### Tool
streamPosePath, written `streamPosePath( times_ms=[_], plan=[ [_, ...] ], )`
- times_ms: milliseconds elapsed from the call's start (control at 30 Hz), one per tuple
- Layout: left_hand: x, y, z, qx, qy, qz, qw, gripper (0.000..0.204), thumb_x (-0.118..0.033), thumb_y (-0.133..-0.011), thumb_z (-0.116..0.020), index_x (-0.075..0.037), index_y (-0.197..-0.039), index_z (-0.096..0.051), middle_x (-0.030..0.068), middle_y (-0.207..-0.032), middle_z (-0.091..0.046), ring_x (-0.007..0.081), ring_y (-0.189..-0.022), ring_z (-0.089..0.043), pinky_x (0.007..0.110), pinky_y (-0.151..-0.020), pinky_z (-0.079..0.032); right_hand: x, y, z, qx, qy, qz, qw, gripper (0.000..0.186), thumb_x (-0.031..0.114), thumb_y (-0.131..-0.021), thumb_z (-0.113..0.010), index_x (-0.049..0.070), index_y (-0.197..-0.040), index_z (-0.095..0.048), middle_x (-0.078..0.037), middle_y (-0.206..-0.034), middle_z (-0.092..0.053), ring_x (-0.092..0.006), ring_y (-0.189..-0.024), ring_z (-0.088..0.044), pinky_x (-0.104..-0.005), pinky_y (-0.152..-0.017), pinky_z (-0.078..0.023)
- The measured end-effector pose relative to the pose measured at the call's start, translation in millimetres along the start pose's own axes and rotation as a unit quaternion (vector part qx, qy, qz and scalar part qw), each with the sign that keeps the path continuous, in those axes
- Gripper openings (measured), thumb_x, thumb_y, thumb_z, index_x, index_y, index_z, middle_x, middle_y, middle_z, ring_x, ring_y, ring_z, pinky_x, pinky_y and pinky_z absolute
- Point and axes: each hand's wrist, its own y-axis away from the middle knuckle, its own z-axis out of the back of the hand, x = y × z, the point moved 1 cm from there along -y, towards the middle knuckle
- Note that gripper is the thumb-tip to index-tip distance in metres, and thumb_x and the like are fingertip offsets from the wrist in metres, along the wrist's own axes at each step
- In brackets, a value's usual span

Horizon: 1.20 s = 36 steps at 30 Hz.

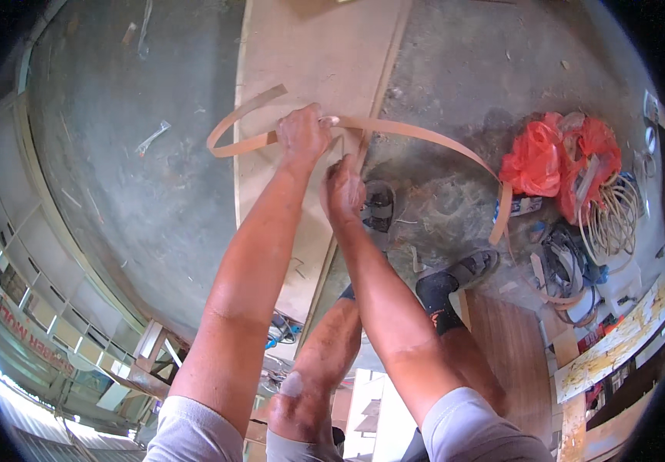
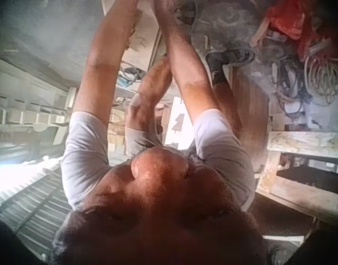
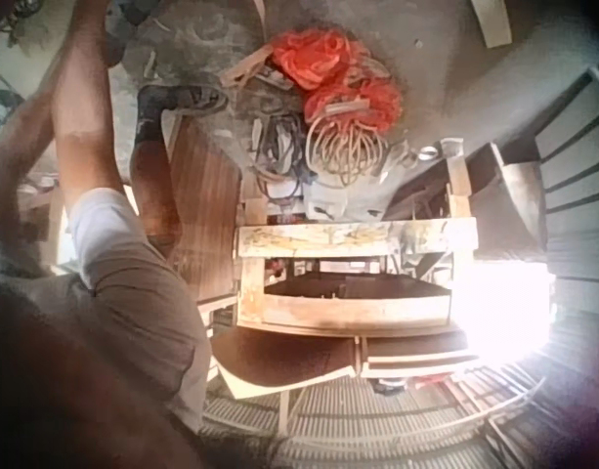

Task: The person cuts an edge banding strip using a utility knife, presses and aligns it on a workbench, and attaches the strip along the edge of a wooden counter frame by hand.

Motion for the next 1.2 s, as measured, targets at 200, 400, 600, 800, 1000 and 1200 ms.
streamPosePath(
  times_ms=[200,400,600,800,1000,1200],
  plan=[
    [-5.6,4.9,9.8,0.015,-0.022,-0.015,1.000,0.033,-0.042,-0.086,-0.075,-0.010,-0.088,-0.072,0.0160,-0.083,-0.072,0.0384,-0.084,-0.070,0.049,-0.076,-0.052,-6.6,26.4,75.7,0.022,-0.013,0.054,0.998,0.022,0.024,-0.096,-0.060,0.004,-0.103,-0.053,-0.028,-0.100,-0.067,-0.0501,-0.093,-0.066,-0.0567,-0.075,-0.052],
    [-43.8,67.2,81.7,0.069,0.149,0.008,0.986,0.034,-0.041,-0.087,-0.077,-0.009,-0.098,-0.078,0.0144,-0.087,-0.074,0.0293,-0.082,-0.071,0.041,-0.074,-0.052,-0.7,20.8,196.4,-0.055,-0.121,0.226,0.965,0.032,0.021,-0.092,-0.070,0.001,-0.115,-0.061,-0.023,-0.114,-0.062,-0.0423,-0.105,-0.061,-0.0471,-0.087,-0.049],
    [-124.9,144.1,212.0,0.176,0.406,-0.001,0.897,0.026,-0.026,-0.094,-0.075,-0.001,-0.102,-0.074,0.0002,-0.082,-0.068,0.0091,-0.080,-0.060,0.030,-0.073,-0.050,31.2,88.0,356.3,-0.010,-0.119,0.183,0.976,0.031,0.029,-0.096,-0.070,0.000,-0.104,-0.061,-0.017,-0.095,-0.062,-0.0299,-0.074,-0.059,-0.0432,-0.068,-0.048],
    [-239.0,218.1,318.6,0.273,0.534,-0.084,0.796,0.030,-0.031,-0.096,-0.074,-0.001,-0.101,-0.073,-0.0031,-0.086,-0.066,0.0082,-0.083,-0.058,0.028,-0.075,-0.048,67.9,169.7,517.3,0.187,-0.181,0.103,0.960,0.032,0.031,-0.095,-0.073,0.002,-0.105,-0.064,-0.004,-0.071,-0.062,-0.0131,-0.054,-0.059,-0.0281,-0.050,-0.048],
    [-335.1,282.4,372.1,0.335,0.658,-0.101,0.667,0.015,-0.023,-0.094,-0.074,-0.009,-0.101,-0.073,-0.0042,-0.089,-0.068,0.0086,-0.085,-0.059,0.028,-0.079,-0.046,61.4,261.8,630.7,0.199,-0.415,0.087,0.883,0.026,0.031,-0.096,-0.073,0.007,-0.099,-0.063,0.002,-0.065,-0.056,-0.0070,-0.046,-0.052,-0.0237,-0.042,-0.042],
    [-438.5,356.9,405.5,0.419,0.696,-0.169,0.559,0.014,-0.020,-0.096,-0.071,-0.007,-0.102,-0.071,-0.0026,-0.092,-0.068,0.0094,-0.085,-0.060,0.027,-0.079,-0.045,49.2,339.4,704.5,0.224,-0.488,0.133,0.833,0.034,0.036,-0.095,-0.074,0.006,-0.102,-0.059,0.002,-0.070,-0.056,-0.0053,-0.047,-0.051,-0.0229,-0.042,-0.043]
  ],
)
